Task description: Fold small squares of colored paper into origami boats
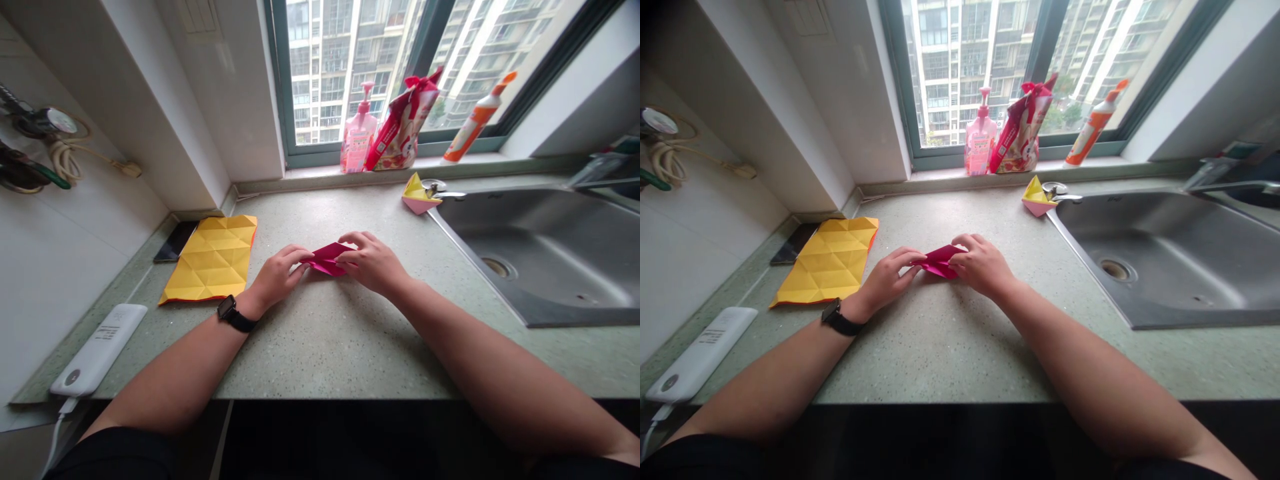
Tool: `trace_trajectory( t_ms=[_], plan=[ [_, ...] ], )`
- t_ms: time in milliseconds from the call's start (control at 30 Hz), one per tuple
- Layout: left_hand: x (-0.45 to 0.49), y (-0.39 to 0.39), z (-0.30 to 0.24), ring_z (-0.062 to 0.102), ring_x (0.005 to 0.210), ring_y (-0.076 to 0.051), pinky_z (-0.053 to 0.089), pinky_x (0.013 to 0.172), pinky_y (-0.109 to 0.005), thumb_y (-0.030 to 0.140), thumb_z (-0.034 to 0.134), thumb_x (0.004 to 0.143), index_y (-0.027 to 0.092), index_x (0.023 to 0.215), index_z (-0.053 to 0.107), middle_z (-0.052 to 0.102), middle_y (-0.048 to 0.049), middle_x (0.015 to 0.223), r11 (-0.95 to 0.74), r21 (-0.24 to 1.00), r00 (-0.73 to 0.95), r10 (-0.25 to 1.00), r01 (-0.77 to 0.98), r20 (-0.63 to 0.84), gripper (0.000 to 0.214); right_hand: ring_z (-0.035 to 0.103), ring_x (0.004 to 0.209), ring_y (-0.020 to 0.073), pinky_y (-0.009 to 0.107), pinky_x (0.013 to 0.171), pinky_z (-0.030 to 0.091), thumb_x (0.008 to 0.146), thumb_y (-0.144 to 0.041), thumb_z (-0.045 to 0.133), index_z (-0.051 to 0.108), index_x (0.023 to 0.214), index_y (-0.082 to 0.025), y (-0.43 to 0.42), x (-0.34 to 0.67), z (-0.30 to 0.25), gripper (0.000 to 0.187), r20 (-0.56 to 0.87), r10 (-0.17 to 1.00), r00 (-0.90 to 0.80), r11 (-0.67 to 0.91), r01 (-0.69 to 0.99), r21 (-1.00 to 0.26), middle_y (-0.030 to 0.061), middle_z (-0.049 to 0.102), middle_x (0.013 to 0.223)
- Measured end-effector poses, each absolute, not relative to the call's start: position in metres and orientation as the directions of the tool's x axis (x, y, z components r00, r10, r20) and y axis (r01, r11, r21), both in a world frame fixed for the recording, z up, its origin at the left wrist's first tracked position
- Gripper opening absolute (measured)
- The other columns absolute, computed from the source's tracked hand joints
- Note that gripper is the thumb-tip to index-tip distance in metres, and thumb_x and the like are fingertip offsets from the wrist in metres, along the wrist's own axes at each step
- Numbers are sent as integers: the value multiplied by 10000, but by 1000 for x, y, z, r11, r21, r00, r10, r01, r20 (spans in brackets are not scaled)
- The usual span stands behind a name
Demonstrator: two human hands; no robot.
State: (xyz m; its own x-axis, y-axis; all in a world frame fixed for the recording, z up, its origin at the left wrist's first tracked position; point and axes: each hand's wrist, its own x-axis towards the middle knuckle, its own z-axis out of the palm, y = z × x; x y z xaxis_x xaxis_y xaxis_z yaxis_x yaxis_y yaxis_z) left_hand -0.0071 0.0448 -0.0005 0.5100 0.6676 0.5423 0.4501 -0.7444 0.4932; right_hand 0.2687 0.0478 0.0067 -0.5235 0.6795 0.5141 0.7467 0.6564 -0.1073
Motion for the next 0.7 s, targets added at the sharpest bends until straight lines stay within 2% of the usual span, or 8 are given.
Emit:
trace_trajectory(
  t_ms=[200, 367, 467, 600, 700],
  plan=[
    [-6, 43, 1, 739, 1137, -221, 605, 1044, -414, 162, 628, 1068, 211, 1224, 757, 775, -90, 1239, -738, 501, 500, 675, 452, 542, 208, 704, 987, 246, 435, 901, 589, 1026, -245, 681, 852, 898, -291, 49, 272, 7, 218, 516, 706, -486, 644, 742, -184, 80, 755, 1225],
    [-6, 41, 3, 754, 995, -213, 613, 912, -381, 260, 579, 1109, 205, 1086, 776, 808, -73, 1078, -699, 504, 449, 713, 507, 538, 206, 725, 964, 235, 405, 855, 590, 1061, -330, 637, 849, 947, -271, 48, 271, 8, 248, 457, 750, -478, 617, 755, -222, 89, 766, 1238],
    [-6, 41, 3, 748, 901, -199, 603, 846, -359, 284, 578, 1110, 201, 1005, 779, 816, -61, 994, -668, 508, 407, 739, 544, 536, 241, 724, 921, 214, 372, 810, 575, 1089, -352, 583, 832, 941, -259, 50, 274, 11, 304, 409, 784, -467, 590, 766, -256, 78, 788, 1150],
    [-7, 41, 2, 749, 881, -200, 602, 828, -356, 253, 649, 1064, 200, 973, 790, 819, -59, 966, -642, 513, 363, 757, 570, 544, 176, 722, 853, 204, 350, 743, 549, 1075, -337, 596, 820, 930, -257, 50, 283, 18, 279, 338, 811, -478, 570, 776, -269, 57, 800, 1054],
    [-8, 41, 2, 756, 910, -206, 614, 849, -366, 163, 677, 1003, 205, 991, 804, 822, -56, 987, -639, 517, 358, 759, 570, 543, 133, 744, 902, 216, 362, 795, 577, 1021, -245, 637, 827, 992, -270, 50, 290, 23, 194, 339, 803, -491, 587, 748, -309, 57, 804, 1093]
  ],
)
